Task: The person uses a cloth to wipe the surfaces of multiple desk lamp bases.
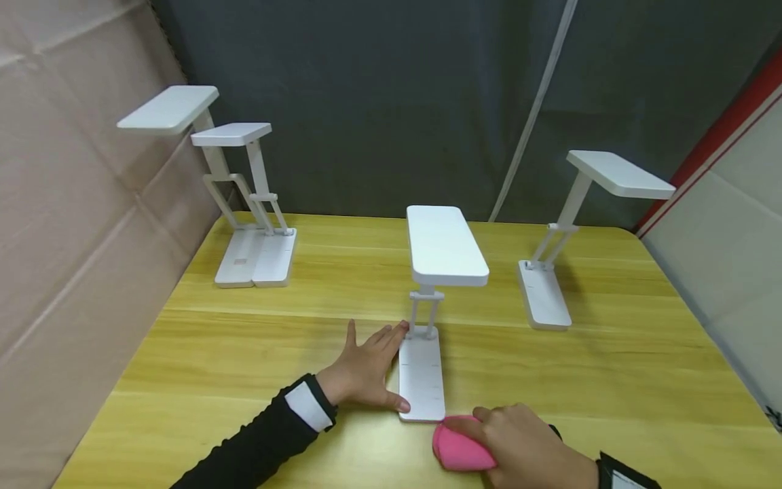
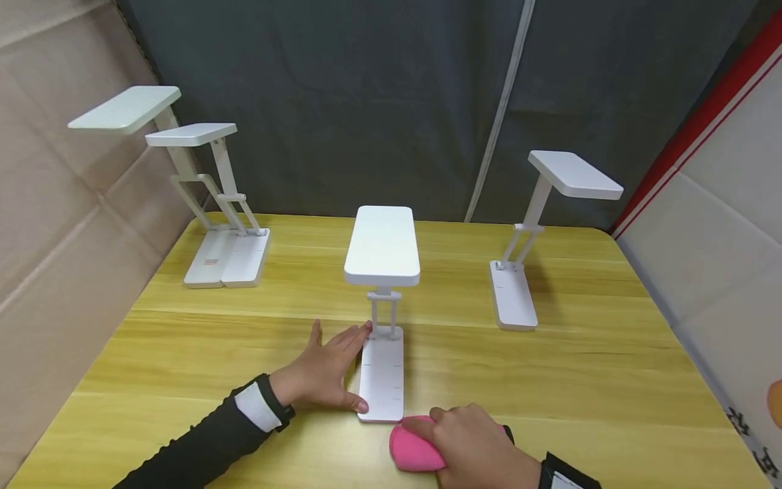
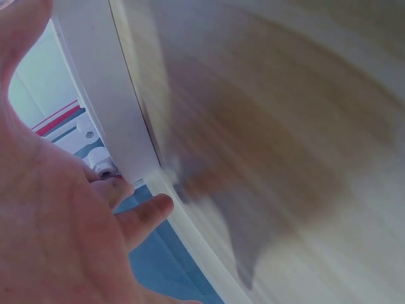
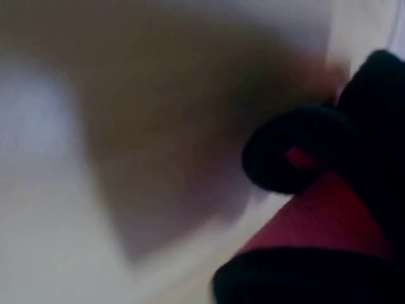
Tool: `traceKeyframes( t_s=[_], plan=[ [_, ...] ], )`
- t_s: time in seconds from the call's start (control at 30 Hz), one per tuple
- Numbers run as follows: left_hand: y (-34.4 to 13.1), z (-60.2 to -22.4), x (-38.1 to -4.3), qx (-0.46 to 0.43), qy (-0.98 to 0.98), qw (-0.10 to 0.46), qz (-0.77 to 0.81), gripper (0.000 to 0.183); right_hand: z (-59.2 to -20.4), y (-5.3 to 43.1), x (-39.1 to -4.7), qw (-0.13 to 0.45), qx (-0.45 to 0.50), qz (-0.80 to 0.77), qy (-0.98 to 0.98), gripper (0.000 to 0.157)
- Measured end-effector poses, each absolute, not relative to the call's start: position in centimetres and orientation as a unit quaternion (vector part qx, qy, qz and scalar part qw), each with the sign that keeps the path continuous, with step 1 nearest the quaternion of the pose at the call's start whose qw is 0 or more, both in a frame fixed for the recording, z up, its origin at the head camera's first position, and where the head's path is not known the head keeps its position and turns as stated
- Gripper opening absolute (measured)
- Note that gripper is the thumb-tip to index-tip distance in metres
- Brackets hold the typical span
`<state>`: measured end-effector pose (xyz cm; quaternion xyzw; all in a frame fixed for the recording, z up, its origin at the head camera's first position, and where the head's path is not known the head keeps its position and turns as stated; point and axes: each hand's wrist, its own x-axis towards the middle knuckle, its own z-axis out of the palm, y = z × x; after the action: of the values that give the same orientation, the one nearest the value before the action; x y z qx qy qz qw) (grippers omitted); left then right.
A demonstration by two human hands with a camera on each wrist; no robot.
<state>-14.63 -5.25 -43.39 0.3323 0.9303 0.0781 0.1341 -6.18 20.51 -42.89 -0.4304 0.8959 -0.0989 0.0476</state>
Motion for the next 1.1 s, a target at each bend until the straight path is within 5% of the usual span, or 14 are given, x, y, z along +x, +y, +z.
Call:
traceKeyframes(
  t_s=[0.17,0.4,0.57,0.77,0.83,1.1],
  plan=[
    [-5.4,-43.6,-14.6,0.328,0.932,0.132,0.076,0.121,-43.3,19.1,-6.6,-0.044,-0.505,-0.081,0.858,0.047],
    [-5.3,-43.8,-14.6,0.34,0.928,0.122,0.092,0.119,-44.7,15.4,-6.1,-0.183,-0.536,0.053,0.822,0.045],
    [-5.4,-43.7,-14.7,0.34,0.928,0.119,0.095,0.119,-44.5,16.8,-5.7,-0.145,-0.498,0.056,0.853,0.065],
    [-5.5,-43.4,-14.9,0.338,0.928,0.121,0.099,0.119,-42.7,19.2,-6.0,0.011,-0.449,-0.03,0.893,0.052],
    [-5.5,-43.4,-14.9,0.337,0.927,0.129,0.101,0.119,-41.8,19.8,-6.3,0.052,-0.434,-0.068,0.897,0.058],
    [-5.7,-43.4,-14.9,0.33,0.925,0.15,0.113,0.122,-40.4,19.2,-11.3,0.019,-0.391,-0.147,0.909,0.068]
  ],
)
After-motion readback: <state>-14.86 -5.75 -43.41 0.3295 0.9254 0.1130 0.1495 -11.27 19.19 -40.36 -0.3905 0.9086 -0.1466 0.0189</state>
